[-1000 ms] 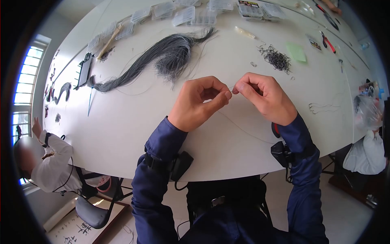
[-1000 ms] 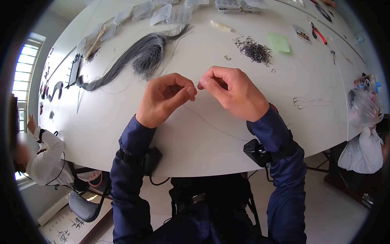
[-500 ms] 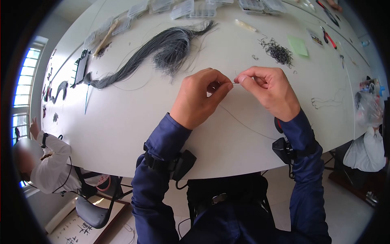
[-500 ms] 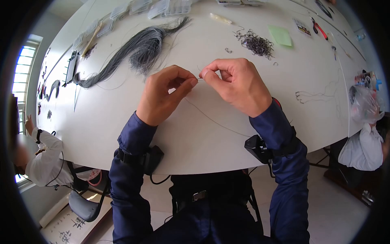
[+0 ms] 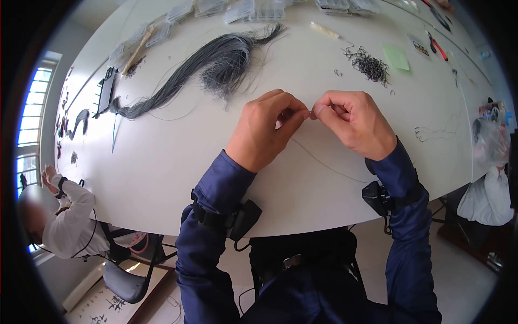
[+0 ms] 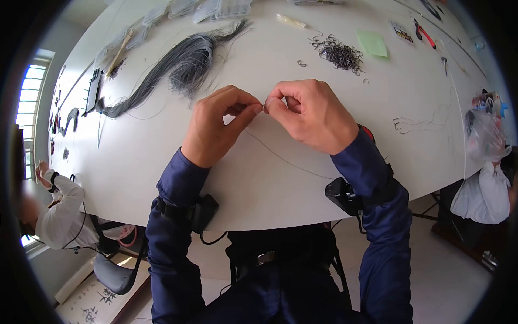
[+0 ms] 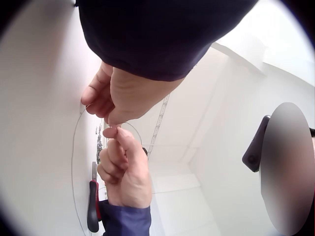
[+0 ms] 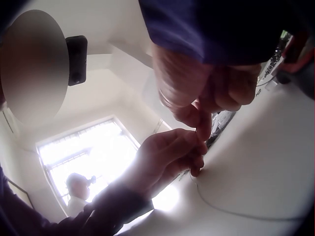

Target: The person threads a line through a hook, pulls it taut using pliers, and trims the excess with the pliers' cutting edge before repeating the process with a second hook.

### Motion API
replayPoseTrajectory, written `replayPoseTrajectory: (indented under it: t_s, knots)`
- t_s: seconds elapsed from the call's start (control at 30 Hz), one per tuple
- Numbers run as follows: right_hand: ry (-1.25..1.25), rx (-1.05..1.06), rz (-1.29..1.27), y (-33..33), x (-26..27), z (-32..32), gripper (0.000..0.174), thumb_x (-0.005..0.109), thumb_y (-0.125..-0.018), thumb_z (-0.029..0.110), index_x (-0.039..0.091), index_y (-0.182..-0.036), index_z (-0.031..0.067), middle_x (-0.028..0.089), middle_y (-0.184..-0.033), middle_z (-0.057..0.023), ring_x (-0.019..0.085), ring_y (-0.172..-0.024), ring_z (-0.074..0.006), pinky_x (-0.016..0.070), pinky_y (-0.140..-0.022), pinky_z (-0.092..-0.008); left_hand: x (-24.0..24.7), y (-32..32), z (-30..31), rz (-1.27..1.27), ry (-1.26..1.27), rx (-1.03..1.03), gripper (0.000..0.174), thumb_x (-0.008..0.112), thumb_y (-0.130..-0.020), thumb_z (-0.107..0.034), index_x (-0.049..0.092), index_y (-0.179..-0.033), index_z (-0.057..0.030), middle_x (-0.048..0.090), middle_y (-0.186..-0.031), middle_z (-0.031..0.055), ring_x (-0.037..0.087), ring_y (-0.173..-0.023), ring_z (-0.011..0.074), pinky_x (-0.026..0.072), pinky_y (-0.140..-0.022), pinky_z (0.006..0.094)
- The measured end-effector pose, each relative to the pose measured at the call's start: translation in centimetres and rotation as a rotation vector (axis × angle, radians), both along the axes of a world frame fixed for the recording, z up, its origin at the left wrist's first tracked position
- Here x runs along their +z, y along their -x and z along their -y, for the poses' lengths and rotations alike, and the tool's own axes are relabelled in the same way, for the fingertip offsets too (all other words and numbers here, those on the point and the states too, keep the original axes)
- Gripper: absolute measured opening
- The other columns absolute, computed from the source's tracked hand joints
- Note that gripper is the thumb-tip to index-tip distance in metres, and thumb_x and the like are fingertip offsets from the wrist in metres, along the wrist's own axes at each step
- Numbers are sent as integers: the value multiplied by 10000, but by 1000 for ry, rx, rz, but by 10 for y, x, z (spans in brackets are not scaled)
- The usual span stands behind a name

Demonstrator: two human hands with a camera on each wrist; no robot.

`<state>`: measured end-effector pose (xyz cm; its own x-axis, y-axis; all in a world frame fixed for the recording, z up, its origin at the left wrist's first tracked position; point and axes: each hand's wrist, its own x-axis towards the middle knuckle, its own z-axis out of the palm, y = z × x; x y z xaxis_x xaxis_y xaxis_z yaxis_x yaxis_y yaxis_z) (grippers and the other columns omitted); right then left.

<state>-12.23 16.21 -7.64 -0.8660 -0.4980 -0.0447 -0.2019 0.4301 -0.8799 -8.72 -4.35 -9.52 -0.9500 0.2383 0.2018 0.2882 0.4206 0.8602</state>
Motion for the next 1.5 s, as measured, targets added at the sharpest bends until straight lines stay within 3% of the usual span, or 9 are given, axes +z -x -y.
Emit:
replayPoseTrajectory:
  t_s: [0.37,0.47,0.67,0.77,0.83,0.93,1.03,1.13,1.5]
  knots:
    - [-42,21,3,-2,7,3,177,586,-941,157,621,-887,-7,417,-558,-2,352,-502,-73,320,-477,-278,1,0,-2,3,-4,52,96,709,-875,-28,683,-948,27,679,-888,98,679,-776,179,556,-723,289]
    - [-30,27,-3,-1,2,2,179,588,-945,160,615,-890,-9,414,-560,-7,351,-504,-75,322,-479,-278,-4,1,-4,-54,-57,58,75,693,-862,-36,680,-920,10,650,-824,101,625,-667,199,512,-627,300]
    - [-12,47,-35,0,-4,1,181,591,-946,169,623,-908,-5,414,-556,-12,355,-502,-79,328,-479,-280,-2,0,-5,-49,-78,56,74,690,-855,-35,678,-909,14,650,-826,101,625,-661,199,516,-624,298]
    - [-36,34,-34,2,-1,1,182,595,-949,175,636,-926,-1,418,-545,-2,358,-498,-77,327,-477,-278,4,-1,-2,22,-6,27,116,710,-876,-48,677,-964,20,684,-867,85,676,-788,167,545,-732,279]
    - [-19,-5,-25,2,-3,0,185,599,-950,177,646,-931,0,422,-537,6,363,-495,-73,326,-475,-274,-2,-1,-4,54,-108,76,110,700,-867,-65,678,-924,26,674,-839,99,656,-718,175,533,-679,285]
    - [-64,-19,59,3,3,-2,172,578,-983,129,654,-960,-24,514,-710,52,393,-629,-19,333,-559,-196,-4,-1,-4,112,-183,112,126,694,-872,-87,678,-900,34,678,-815,107,655,-697,168,529,-667,282]
    - [-21,-27,68,3,3,-1,179,579,-986,135,661,-974,-23,514,-719,58,393,-632,-16,342,-575,-193,-4,-1,-4,174,-224,125,143,697,-878,-101,678,-897,39,686,-799,105,661,-709,156,531,-679,277]
    - [86,-58,-26,4,-5,-1,193,616,-952,177,674,-952,-7,468,-589,44,407,-551,-40,358,-516,-235,-4,-1,-4,191,-246,133,152,702,-877,-106,679,-902,43,688,-793,103,661,-706,152,532,-682,279]
    - [40,-83,31,5,-6,-2,222,670,-935,222,684,-926,1,481,-597,51,396,-557,-33,340,-518,-231,-3,-1,-6,158,-190,154,157,727,-874,-114,707,-913,37,702,-804,108,676,-716,157,540,-695,279]
